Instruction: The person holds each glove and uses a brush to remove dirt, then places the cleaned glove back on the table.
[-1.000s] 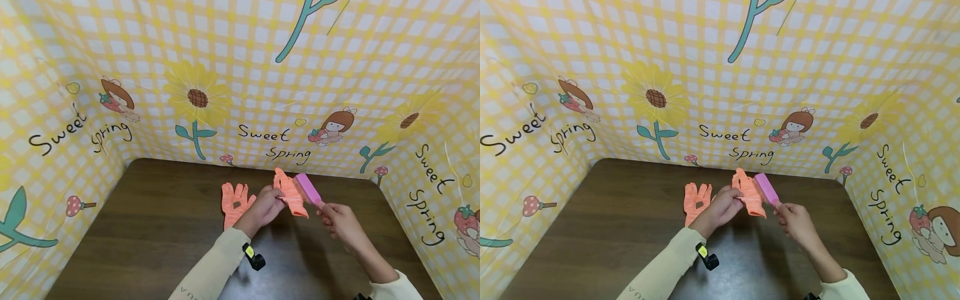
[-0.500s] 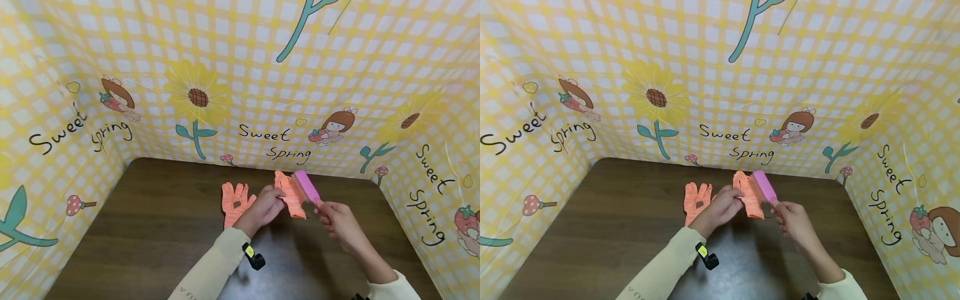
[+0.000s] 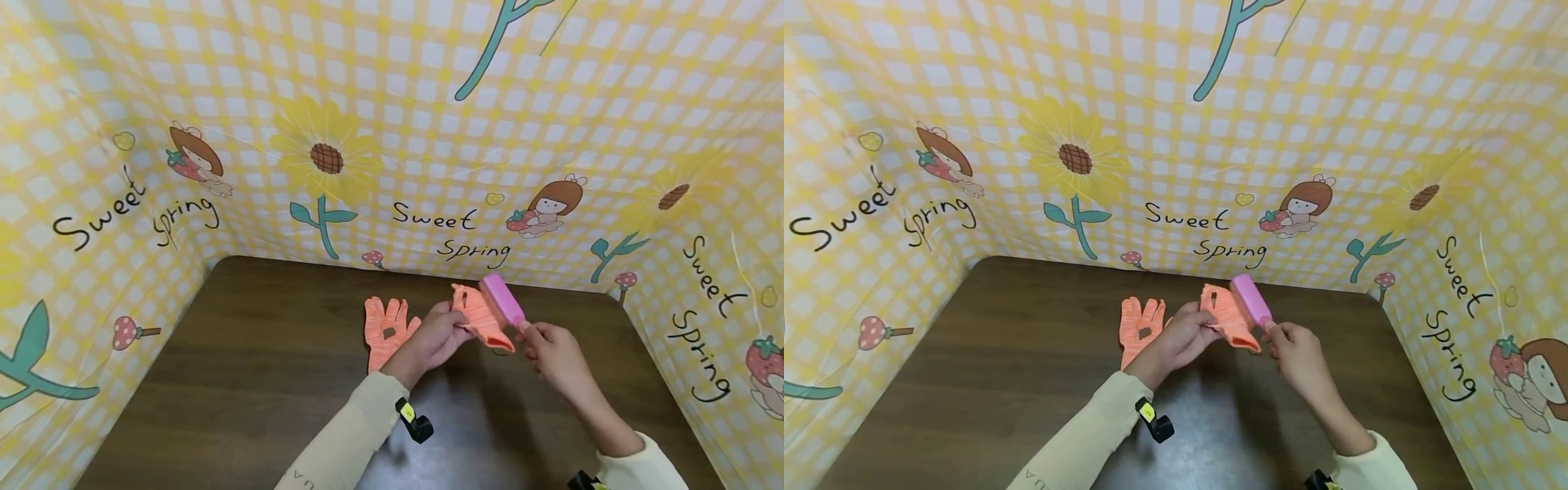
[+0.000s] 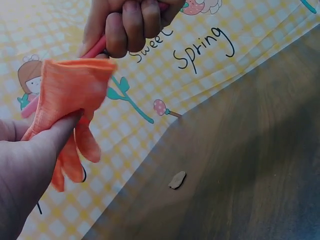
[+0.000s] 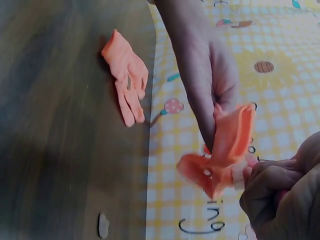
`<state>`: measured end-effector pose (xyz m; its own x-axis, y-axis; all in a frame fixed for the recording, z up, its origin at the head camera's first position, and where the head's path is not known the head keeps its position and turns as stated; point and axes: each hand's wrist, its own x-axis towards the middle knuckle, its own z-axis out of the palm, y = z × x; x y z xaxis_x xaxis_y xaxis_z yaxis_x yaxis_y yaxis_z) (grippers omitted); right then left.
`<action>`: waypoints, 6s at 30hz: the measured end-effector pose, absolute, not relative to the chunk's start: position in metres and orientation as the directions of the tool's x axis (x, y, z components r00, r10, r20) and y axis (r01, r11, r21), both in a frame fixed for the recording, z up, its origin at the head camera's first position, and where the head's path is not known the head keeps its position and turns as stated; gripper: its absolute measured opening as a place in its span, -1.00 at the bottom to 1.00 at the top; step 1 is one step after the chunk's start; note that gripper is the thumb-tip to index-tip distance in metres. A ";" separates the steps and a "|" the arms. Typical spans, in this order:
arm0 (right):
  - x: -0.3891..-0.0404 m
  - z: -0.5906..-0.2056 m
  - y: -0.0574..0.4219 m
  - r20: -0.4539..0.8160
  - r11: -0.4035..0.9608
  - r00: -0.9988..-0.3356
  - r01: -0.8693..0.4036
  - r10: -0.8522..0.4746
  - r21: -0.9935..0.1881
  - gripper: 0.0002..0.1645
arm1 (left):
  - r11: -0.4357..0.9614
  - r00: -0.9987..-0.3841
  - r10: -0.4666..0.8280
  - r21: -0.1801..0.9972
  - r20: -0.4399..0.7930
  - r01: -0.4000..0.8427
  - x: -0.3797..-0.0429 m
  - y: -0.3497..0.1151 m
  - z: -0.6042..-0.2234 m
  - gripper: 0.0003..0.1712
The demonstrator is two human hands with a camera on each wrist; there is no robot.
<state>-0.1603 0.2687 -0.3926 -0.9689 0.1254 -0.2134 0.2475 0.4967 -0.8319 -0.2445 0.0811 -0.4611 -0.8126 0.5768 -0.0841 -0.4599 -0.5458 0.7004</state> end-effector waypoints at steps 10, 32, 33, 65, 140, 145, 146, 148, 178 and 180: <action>-0.167 -0.391 0.281 -0.181 0.484 -0.961 0.263 0.211 -0.835 -0.44 | -0.543 -0.817 0.574 0.724 -0.051 -0.426 -0.243 0.086 -0.461 -0.44; -0.162 -0.394 0.260 -0.149 0.554 -0.977 0.209 0.153 -0.806 -0.39 | -0.517 -0.832 0.550 0.753 -0.072 -0.406 -0.243 0.087 -0.460 -0.33; -0.164 -0.393 0.262 -0.151 0.552 -0.976 0.213 0.156 -0.806 -0.38 | -0.518 -0.830 0.553 0.750 -0.074 -0.412 -0.243 0.086 -0.460 -0.33; -0.167 -0.382 0.258 -0.101 0.629 -0.982 0.182 0.163 -0.756 -0.41 | -0.586 -0.865 0.502 0.726 -0.024 -0.360 -0.243 0.091 -0.458 -0.41; -0.178 -0.386 0.304 -0.067 0.477 -0.948 0.217 0.312 -0.851 -0.35 | -0.583 -0.857 0.515 0.743 0.025 -0.328 -0.242 0.095 -0.452 -0.39; -0.168 -0.380 0.293 -0.113 0.358 -0.963 0.197 0.244 -0.913 -0.45 | -0.616 -0.877 0.480 0.714 0.007 -0.332 -0.246 0.085 -0.448 -0.34; -0.166 -0.379 0.286 -0.117 0.346 -0.971 0.185 0.208 -0.920 -0.45 | -0.618 -0.878 0.479 0.713 0.008 -0.330 -0.246 0.084 -0.447 -0.34; -0.162 -0.377 0.271 -0.126 0.358 -0.983 0.167 0.137 -0.919 -0.43 | -0.610 -0.873 0.487 0.721 0.014 -0.329 -0.245 0.083 -0.444 -0.37; -0.183 -0.389 0.276 -0.071 0.598 -0.982 0.163 0.175 -0.785 -0.38 | -0.583 -0.866 0.501 0.736 -0.008 -0.344 -0.236 0.089 -0.455 -0.36; -0.185 -0.389 0.276 -0.056 0.613 -0.982 0.157 0.180 -0.774 -0.39 | -0.585 -0.869 0.495 0.735 -0.012 -0.343 -0.236 0.087 -0.455 -0.37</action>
<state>-0.1851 0.2755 -0.3893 -0.9821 0.1799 -0.0561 0.1566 0.6133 -0.7742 -0.2360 0.0865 -0.4547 -0.8691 0.4945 -0.0125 -0.3435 -0.5850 0.7347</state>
